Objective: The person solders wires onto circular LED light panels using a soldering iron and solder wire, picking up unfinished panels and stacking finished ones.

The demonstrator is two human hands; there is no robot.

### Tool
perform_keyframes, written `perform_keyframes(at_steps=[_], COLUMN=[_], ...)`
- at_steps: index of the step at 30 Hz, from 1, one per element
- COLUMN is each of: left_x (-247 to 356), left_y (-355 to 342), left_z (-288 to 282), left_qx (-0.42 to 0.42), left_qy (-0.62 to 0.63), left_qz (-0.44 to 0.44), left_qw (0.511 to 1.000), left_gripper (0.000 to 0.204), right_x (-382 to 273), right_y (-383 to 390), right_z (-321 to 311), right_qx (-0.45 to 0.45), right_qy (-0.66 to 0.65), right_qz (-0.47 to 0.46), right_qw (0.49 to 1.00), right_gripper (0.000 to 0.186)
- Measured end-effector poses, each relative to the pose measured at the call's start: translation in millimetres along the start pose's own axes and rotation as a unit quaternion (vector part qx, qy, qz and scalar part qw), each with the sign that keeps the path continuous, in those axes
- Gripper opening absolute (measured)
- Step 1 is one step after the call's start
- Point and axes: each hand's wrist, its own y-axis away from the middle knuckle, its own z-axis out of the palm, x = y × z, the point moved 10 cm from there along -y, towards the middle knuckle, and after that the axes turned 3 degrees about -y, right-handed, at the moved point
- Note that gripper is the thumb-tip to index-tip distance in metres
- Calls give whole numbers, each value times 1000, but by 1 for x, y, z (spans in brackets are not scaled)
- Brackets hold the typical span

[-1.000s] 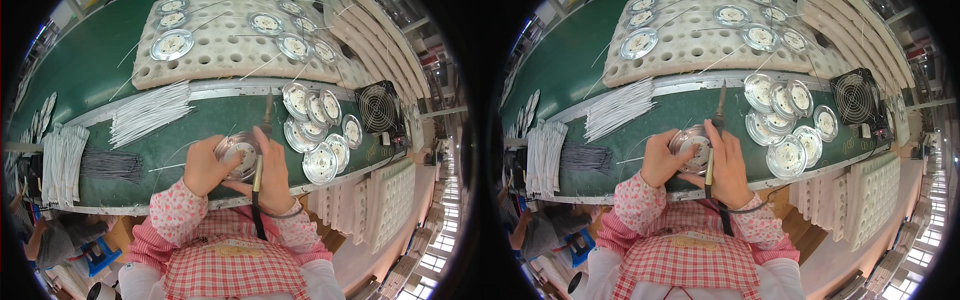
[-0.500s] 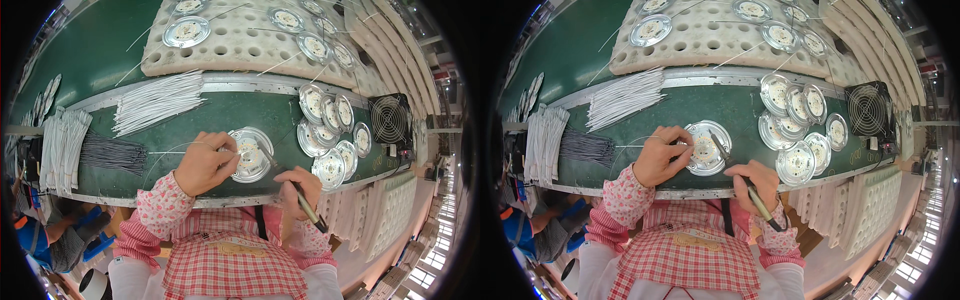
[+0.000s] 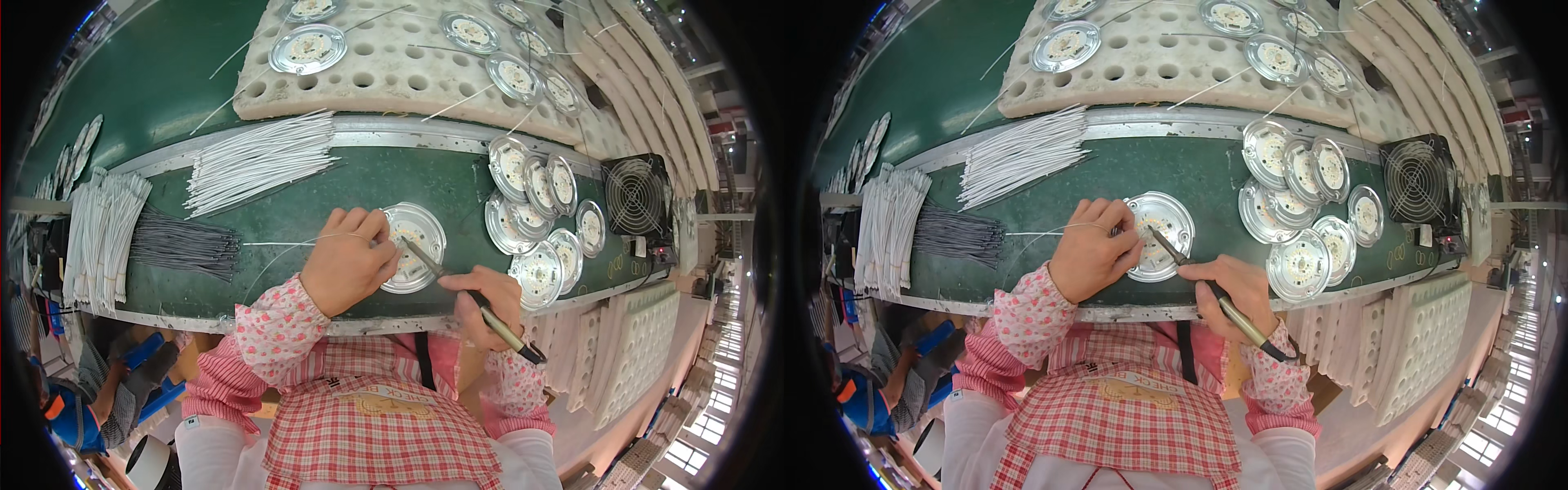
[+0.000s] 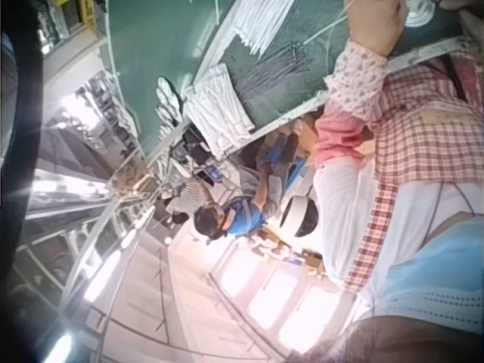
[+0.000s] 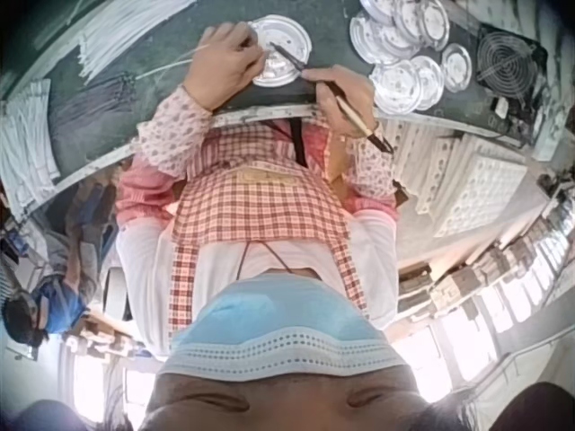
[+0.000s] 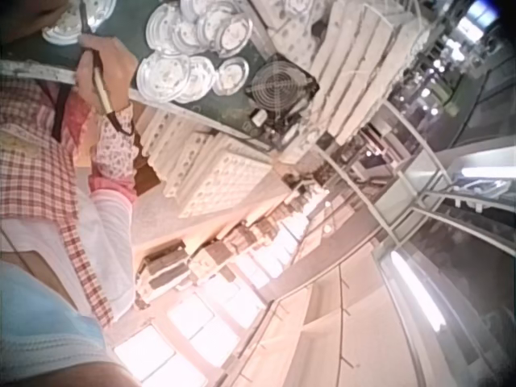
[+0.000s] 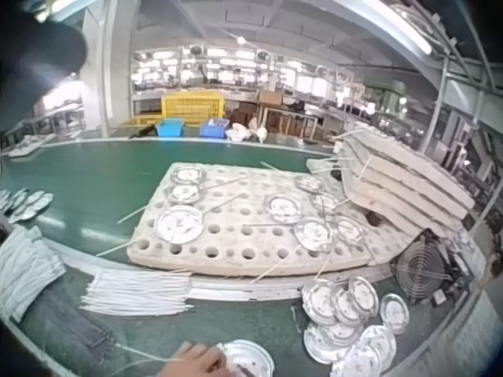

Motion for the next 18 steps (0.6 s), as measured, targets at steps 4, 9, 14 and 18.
perform_keyframes(at_steps=[4,9,14,18], left_x=[2,-4,6,9], left_y=[-2,5,15,16], left_z=[5,-1,-3,-1], left_qx=[-2,8,-11,-24], left_qy=[-31,1,-45,-73], left_qz=[4,-14,49,64], left_qw=[1000,1000,998,995], left_gripper=[13,21,46,48], right_x=[9,43,50,55], right_y=[3,12,12,21], right_z=[0,0,0,-4], right_qx=[18,48,76,97], right_qy=[-48,-180,-226,-242], right_qz=[73,237,259,267], right_qw=[996,953,936,928], right_gripper=[20,27,27,27])
